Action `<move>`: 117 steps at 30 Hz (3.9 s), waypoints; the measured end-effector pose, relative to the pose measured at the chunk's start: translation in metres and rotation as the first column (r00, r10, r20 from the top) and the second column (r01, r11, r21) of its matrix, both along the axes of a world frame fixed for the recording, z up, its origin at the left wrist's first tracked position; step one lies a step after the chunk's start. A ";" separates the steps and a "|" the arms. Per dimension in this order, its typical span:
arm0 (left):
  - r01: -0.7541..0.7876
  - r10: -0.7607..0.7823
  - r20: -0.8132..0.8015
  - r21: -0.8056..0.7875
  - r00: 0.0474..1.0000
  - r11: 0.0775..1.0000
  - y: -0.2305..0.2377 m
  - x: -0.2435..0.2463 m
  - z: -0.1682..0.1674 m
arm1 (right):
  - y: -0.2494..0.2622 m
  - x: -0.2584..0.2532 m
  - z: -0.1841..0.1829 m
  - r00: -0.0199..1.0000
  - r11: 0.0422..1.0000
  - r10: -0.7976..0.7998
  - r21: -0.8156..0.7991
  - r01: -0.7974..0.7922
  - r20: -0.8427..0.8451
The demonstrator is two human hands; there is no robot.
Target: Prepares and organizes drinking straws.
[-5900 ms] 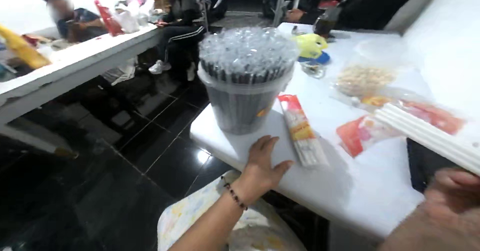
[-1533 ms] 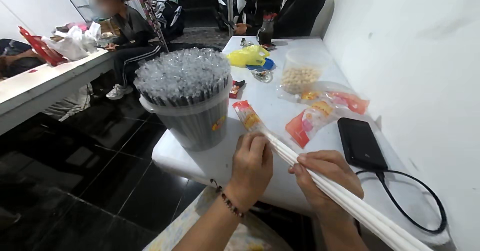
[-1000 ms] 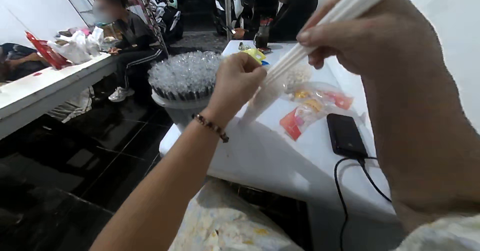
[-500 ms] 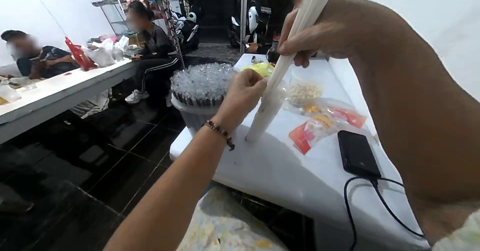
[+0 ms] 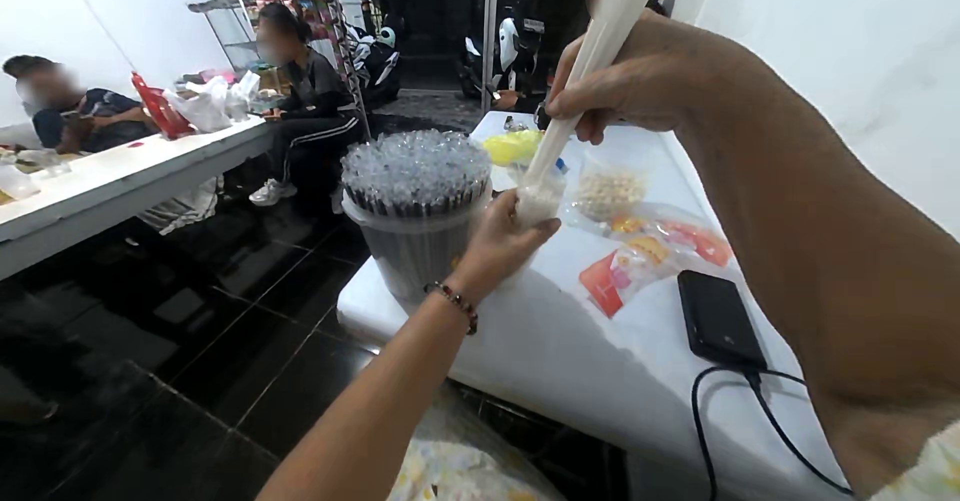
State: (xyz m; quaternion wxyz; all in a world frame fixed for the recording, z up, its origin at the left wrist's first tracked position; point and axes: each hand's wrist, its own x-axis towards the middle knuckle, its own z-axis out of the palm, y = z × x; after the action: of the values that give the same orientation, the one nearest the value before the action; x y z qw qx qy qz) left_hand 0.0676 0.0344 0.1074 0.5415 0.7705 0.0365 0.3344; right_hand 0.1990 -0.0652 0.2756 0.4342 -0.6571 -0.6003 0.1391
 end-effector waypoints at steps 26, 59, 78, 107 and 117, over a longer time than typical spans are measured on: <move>0.185 -0.183 0.028 -0.136 0.983 0.973 -0.008 0.014 -0.003 | -0.002 0.048 0.008 0.945 0.944 0.325 -0.076 -0.322 0.041; 0.070 0.024 0.312 -0.287 0.950 0.955 -0.006 0.003 0.005 | 0.002 0.048 0.010 0.913 0.915 0.403 -0.060 -0.399 0.065; -0.044 0.107 0.296 -0.211 0.949 0.976 -0.003 0.004 0.019 | 0.018 0.029 -0.021 0.906 0.926 0.369 -0.167 -0.339 0.207; -0.196 0.243 0.260 -0.194 0.935 0.961 -0.011 0.007 0.019 | 0.001 0.022 -0.035 0.656 0.886 -0.092 0.363 -0.290 0.749; -0.231 0.258 0.238 -0.135 0.936 0.964 -0.012 0.008 0.018 | -0.008 0.023 -0.078 0.670 0.921 -0.036 0.285 -0.266 0.741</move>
State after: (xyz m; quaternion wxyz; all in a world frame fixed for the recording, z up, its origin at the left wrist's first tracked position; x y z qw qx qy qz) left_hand 0.0756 0.0224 0.1252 0.5358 0.6812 0.0800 0.4924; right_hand 0.2219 -0.0733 0.1979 0.2621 -0.5231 -0.7794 -0.2240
